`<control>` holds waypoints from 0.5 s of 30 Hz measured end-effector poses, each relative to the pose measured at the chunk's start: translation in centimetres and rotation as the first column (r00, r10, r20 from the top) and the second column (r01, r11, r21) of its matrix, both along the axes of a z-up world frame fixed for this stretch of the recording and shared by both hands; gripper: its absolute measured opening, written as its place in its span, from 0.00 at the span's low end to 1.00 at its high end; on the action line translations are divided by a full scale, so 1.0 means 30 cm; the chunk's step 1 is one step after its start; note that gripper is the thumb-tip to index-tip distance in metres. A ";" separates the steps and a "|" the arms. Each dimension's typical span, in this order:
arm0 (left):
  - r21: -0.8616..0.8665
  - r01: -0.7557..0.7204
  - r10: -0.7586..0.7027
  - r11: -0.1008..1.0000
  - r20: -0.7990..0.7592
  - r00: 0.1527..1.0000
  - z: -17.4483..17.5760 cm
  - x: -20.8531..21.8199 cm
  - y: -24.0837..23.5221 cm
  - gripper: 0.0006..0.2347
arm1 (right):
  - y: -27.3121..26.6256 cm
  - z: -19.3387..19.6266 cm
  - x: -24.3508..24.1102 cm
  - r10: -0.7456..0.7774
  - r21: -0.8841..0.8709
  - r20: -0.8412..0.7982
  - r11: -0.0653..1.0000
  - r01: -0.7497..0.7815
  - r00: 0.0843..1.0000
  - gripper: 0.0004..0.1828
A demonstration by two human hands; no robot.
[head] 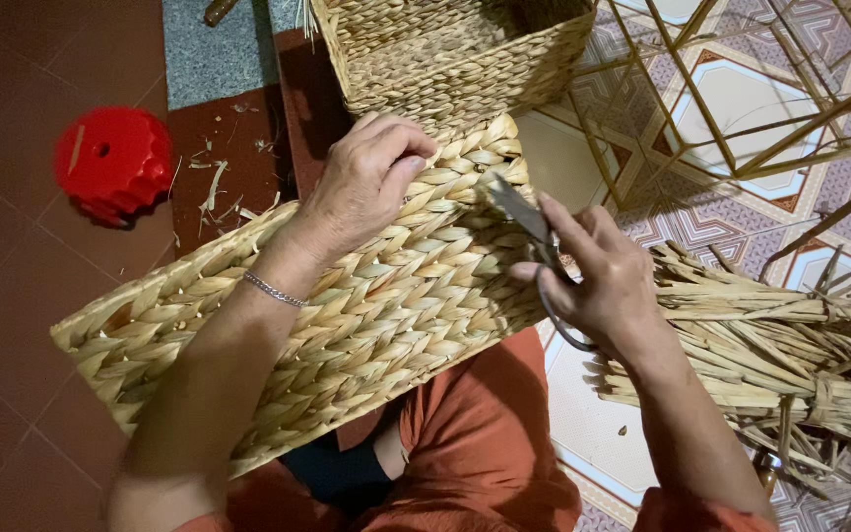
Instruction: The person wipes the exterior and interior surfaces of a woven basket using a blue cloth. The person rotates the basket to access different sides and continues wiping until the basket is placed on the floor.
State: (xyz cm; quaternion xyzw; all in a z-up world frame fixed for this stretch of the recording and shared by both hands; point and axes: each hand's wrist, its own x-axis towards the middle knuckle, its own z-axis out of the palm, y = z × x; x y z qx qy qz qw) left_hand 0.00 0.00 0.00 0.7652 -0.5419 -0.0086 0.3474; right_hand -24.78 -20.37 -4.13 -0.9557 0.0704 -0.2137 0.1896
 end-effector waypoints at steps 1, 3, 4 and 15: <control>-0.024 0.019 -0.019 1.000 0.009 1.000 0.014 -0.006 0.008 0.05 | 0.014 0.039 0.020 0.009 -0.060 0.004 0.998 -0.009 1.000 0.40; -0.072 0.060 -0.058 0.996 0.030 0.998 0.039 -0.014 0.020 0.07 | 0.044 0.111 0.055 0.028 -0.179 0.012 0.984 -0.026 1.000 0.40; -0.085 0.067 -0.066 0.994 0.019 0.998 0.049 -0.018 0.021 0.09 | 0.059 0.142 0.070 0.013 -0.214 0.001 0.977 -0.012 1.000 0.41; -0.135 0.070 -0.018 0.988 0.350 0.937 0.049 -0.054 -0.033 0.06 | 0.082 0.230 0.077 0.018 -0.283 0.044 0.959 -0.005 0.999 0.40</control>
